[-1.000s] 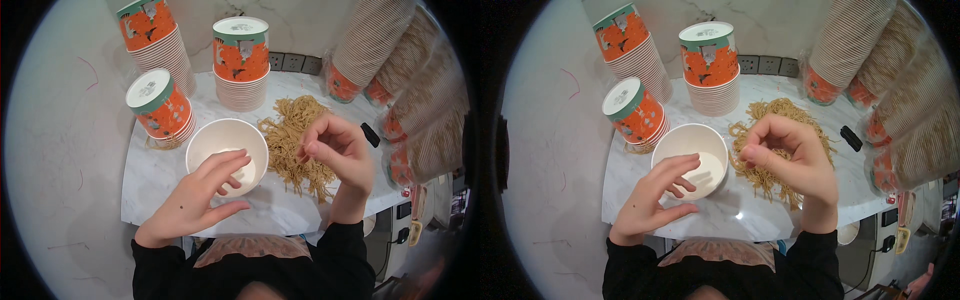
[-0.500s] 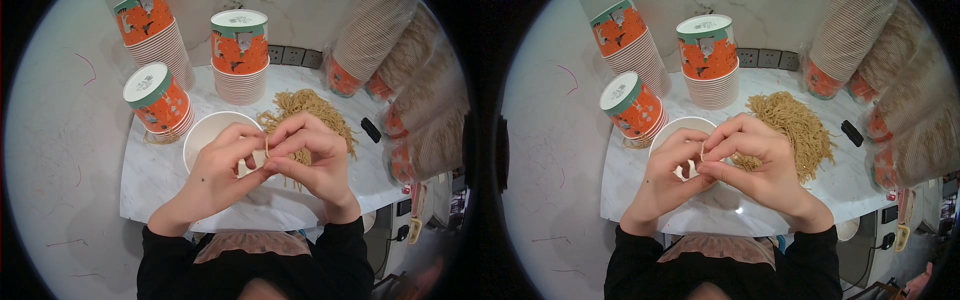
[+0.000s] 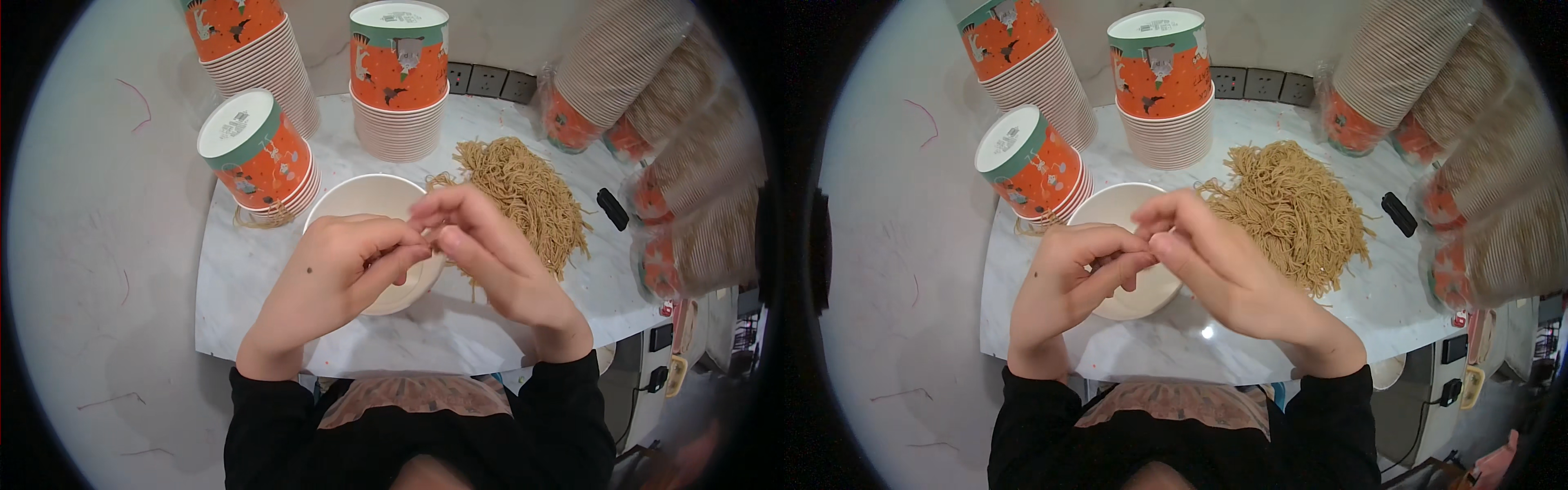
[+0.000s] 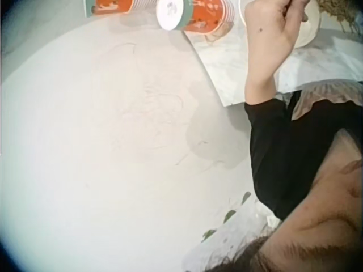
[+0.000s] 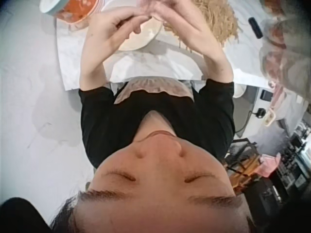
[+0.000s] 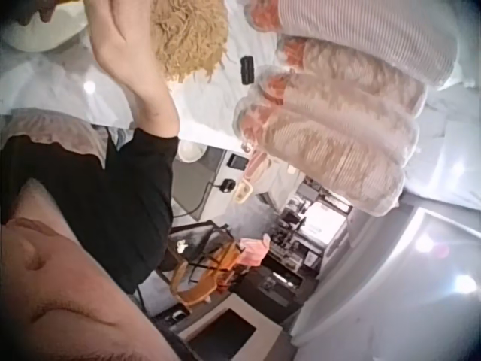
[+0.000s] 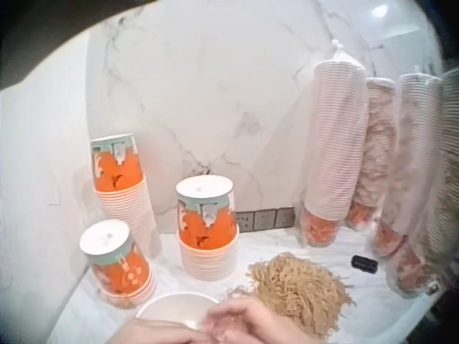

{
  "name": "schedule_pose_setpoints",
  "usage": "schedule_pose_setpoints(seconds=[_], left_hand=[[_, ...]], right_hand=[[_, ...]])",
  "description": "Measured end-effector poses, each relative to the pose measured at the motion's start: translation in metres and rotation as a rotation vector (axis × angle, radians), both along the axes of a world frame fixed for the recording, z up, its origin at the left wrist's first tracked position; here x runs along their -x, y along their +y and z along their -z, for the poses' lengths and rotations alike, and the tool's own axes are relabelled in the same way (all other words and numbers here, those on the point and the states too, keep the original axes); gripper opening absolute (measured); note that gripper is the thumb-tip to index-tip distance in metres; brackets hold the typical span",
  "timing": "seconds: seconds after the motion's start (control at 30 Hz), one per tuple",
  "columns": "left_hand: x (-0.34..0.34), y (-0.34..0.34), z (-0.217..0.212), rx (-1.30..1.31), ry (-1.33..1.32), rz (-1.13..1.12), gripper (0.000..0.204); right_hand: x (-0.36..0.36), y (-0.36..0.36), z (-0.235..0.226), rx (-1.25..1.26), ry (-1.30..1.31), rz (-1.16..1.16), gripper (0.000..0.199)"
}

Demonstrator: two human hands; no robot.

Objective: Tying decorative or functional strings onto printed paper buckets.

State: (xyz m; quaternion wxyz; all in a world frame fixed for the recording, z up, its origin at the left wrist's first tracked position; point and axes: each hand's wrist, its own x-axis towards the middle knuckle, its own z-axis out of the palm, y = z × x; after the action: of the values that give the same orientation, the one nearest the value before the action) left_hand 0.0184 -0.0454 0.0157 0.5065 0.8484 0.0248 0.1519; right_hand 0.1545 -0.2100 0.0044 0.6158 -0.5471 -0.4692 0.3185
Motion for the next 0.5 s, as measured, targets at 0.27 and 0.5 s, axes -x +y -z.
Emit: schedule_pose_setpoints(seconds=[0.27, 0.5], left_hand=[[-0.0014, 0.0059, -0.0022, -0.002, 0.072, -0.019, 0.013], [-0.008, -0.002, 0.0076, 0.181, 0.128, 0.043, 0.021]], right_hand=[[0.0027, -0.0033, -0.0028, 0.117, -0.084, 0.131, 0.011], [-0.0046, -0.0073, -0.0051, 0.033, -0.368, 0.239, 0.009]])
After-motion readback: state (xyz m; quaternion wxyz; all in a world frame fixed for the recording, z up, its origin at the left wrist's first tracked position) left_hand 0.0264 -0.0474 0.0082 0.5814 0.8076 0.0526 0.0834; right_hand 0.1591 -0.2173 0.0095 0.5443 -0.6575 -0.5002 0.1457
